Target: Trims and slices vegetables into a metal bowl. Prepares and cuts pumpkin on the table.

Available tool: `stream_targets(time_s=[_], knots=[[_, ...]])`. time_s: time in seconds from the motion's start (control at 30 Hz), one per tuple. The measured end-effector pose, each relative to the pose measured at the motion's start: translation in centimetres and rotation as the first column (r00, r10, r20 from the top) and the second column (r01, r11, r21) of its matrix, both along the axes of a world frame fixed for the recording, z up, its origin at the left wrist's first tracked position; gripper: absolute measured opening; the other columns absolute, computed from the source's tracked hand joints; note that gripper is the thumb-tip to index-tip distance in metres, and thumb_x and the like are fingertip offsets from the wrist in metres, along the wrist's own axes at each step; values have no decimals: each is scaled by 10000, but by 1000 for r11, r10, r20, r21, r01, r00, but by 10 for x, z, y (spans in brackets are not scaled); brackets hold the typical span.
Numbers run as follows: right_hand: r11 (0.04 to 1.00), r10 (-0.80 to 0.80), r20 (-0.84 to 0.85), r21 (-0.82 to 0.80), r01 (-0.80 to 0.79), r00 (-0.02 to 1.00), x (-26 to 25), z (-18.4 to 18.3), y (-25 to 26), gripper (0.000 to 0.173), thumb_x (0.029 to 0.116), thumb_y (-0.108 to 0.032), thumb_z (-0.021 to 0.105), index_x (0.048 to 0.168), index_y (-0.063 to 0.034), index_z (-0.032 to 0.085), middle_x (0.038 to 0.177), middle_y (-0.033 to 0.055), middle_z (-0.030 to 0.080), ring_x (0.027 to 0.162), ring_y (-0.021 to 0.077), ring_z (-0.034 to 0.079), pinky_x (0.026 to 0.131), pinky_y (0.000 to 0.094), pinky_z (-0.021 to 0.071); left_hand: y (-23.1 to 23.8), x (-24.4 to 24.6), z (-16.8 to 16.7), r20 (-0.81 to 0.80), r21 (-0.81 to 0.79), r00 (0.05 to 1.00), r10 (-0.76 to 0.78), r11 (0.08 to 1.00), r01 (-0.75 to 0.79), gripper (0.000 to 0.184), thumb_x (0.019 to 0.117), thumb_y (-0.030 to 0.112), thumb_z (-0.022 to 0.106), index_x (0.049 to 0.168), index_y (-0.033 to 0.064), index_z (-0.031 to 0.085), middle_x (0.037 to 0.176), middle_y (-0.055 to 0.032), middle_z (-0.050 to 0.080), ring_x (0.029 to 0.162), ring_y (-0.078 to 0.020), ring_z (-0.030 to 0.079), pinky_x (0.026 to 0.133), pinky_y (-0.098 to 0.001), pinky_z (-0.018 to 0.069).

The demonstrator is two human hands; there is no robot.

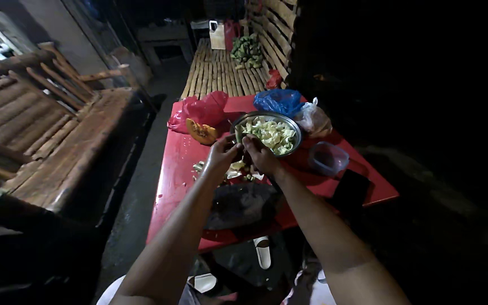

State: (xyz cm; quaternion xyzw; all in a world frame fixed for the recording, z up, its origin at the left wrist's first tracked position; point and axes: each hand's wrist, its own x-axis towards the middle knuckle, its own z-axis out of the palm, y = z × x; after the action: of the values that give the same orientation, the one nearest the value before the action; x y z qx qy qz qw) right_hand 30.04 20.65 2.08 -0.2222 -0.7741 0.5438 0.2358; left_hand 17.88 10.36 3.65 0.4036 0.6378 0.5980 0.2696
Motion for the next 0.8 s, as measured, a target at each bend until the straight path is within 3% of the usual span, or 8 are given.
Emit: stream_targets(time_s=[0.03,0.1,0.17,0.27,0.3,0.37,0.4,0.8], knots=[[999,-38,-12,22,38,999,2,0,3,529,1104,-493,376,1550,-212,424,910,132,641,644,208,549,569,388,479,7,2,0,-10,9,1000,-7,1000,7,374,1045,103,582,1408,29,537,1141,-144,665,930,-162,683,851,-353,588],[997,-69,-39,26,70,997,7,2,10,560,1109,-467,384,1579,-165,398,1165,198,681,940,291,661,814,510,536,18,7,2,-24,30,999,-27,999,28,388,1040,91,589,1418,31,528,1134,-144,664,928,-158,684,848,-347,592],[998,-61,-86,2,61,994,12,3,17,576,1113,-458,367,1592,-137,372,1362,193,623,1160,289,644,985,518,508,27,11,1,-54,52,997,-56,997,59,405,1034,80,592,1427,21,514,1132,-142,656,915,-146,674,844,-335,586],[996,-82,-156,22,87,984,14,1,25,542,1119,-440,351,1565,-139,414,1158,154,667,879,203,637,801,423,538,38,13,-1,-158,58,986,-48,997,58,412,1025,81,601,1427,29,530,1148,-146,668,919,-151,674,847,-343,578],[997,-69,-155,19,73,986,17,3,27,531,1121,-431,348,1560,-140,414,1135,146,672,871,194,637,804,410,541,41,14,-2,-189,56,981,-35,997,46,408,1020,74,603,1421,30,539,1158,-150,676,931,-162,681,856,-355,578],[997,-72,-167,-8,72,983,15,2,30,491,1121,-439,331,1510,-165,451,809,58,566,634,151,520,605,347,483,46,18,-3,-231,46,973,-4,999,15,412,1014,60,601,1421,45,543,1144,-146,679,917,-165,679,848,-358,575],[997,-72,-163,-32,68,984,15,2,31,485,1120,-446,324,1501,-172,448,733,32,512,577,142,481,551,331,454,47,19,-4,-250,42,968,8,999,3,413,1016,68,599,1426,53,545,1142,-148,684,915,-168,683,849,-362,576],[987,-144,-179,-95,129,973,10,2,40,471,1099,-536,298,1371,-197,481,689,32,462,485,143,428,436,309,402,55,28,1,-372,-42,928,-26,999,11,408,1054,111,569,1458,68,535,1092,-138,700,893,-174,675,851,-362,556]])
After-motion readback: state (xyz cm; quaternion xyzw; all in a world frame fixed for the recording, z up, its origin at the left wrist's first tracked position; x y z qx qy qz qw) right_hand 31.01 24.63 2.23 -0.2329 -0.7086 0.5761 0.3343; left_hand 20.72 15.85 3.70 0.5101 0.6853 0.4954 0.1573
